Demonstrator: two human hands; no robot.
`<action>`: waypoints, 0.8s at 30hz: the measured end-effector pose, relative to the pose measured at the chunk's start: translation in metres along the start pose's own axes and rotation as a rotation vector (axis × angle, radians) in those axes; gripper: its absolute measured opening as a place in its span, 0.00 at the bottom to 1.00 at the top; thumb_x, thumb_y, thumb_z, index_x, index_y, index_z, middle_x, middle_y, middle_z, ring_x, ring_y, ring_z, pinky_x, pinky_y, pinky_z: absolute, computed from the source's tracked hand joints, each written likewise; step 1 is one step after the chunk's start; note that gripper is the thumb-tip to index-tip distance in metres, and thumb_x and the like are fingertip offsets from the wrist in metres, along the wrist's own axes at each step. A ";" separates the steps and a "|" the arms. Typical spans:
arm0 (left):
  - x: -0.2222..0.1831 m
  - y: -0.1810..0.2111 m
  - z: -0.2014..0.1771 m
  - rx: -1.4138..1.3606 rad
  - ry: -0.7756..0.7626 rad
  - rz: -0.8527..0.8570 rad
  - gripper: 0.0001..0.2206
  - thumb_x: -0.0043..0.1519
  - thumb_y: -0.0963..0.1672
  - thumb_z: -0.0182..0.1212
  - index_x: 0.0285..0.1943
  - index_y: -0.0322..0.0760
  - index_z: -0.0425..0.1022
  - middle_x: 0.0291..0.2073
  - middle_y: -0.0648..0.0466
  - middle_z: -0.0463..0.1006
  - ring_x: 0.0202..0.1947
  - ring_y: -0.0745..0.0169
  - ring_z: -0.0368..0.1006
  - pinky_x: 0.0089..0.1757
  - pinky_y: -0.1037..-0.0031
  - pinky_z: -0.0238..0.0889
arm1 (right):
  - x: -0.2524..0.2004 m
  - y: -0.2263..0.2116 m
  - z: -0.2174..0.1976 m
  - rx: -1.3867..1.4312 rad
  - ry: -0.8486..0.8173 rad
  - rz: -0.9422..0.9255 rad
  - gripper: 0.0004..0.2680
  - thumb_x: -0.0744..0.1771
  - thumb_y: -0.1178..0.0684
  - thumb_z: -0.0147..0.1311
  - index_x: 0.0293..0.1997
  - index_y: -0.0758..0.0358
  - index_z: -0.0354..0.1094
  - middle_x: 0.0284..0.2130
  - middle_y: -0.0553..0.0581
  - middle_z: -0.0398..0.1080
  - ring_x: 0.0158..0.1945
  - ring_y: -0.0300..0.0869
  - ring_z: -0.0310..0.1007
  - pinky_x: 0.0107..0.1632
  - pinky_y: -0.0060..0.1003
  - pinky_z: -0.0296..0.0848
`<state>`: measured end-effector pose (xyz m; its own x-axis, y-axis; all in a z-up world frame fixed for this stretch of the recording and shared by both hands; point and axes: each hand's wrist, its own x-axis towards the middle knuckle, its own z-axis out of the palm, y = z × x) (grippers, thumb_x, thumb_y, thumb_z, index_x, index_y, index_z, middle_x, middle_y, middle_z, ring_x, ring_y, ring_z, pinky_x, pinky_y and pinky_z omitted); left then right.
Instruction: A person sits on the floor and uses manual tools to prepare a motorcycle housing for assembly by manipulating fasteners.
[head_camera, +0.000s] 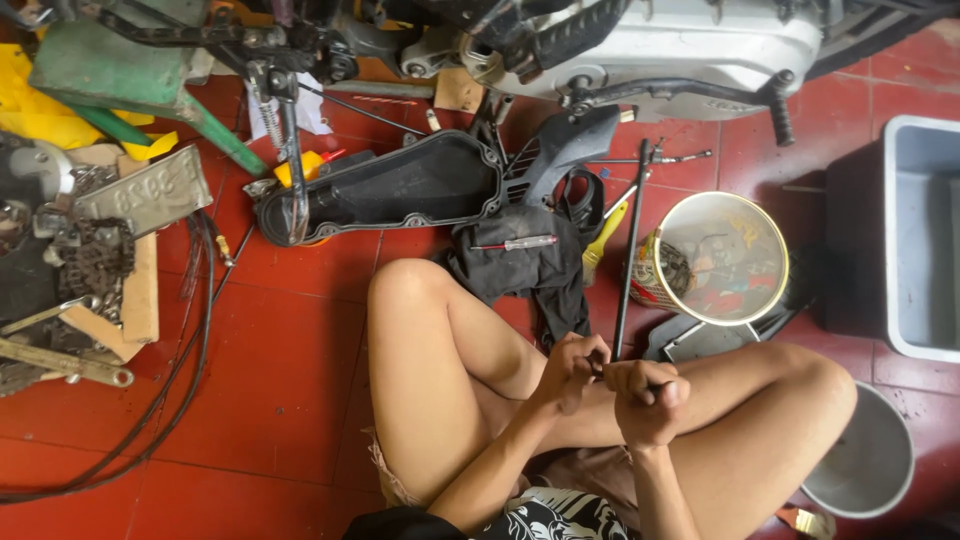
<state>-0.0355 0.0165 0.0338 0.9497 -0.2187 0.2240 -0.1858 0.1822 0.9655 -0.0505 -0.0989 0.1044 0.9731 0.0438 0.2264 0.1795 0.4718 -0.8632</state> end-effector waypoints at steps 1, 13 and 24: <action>0.002 -0.003 0.002 -0.178 -0.012 -0.073 0.41 0.61 0.70 0.35 0.35 0.32 0.70 0.19 0.57 0.66 0.18 0.71 0.59 0.24 0.77 0.53 | -0.003 -0.004 0.003 -0.030 -0.018 0.000 0.21 0.69 0.35 0.45 0.19 0.53 0.43 0.14 0.48 0.43 0.21 0.38 0.39 0.26 0.35 0.47; -0.001 0.001 0.002 -0.472 0.430 -0.776 0.12 0.68 0.47 0.63 0.44 0.35 0.70 0.22 0.55 0.68 0.18 0.71 0.64 0.25 0.86 0.58 | 0.000 0.011 0.013 -0.439 -0.206 0.012 0.29 0.69 0.25 0.28 0.23 0.61 0.69 0.17 0.52 0.68 0.24 0.39 0.69 0.30 0.34 0.67; -0.003 -0.047 -0.003 -0.512 0.134 -0.408 0.09 0.73 0.45 0.50 0.42 0.35 0.64 0.08 0.55 0.60 0.08 0.70 0.58 0.21 0.83 0.57 | 0.109 -0.026 -0.038 -0.946 -0.343 0.215 0.14 0.68 0.55 0.55 0.59 0.72 0.65 0.45 0.76 0.75 0.52 0.68 0.75 0.53 0.61 0.72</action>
<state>-0.0294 0.0112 -0.0123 0.9478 -0.2513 -0.1965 0.3068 0.5496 0.7770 0.0567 -0.1395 0.1342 0.9312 0.3642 0.0137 0.1911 -0.4560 -0.8692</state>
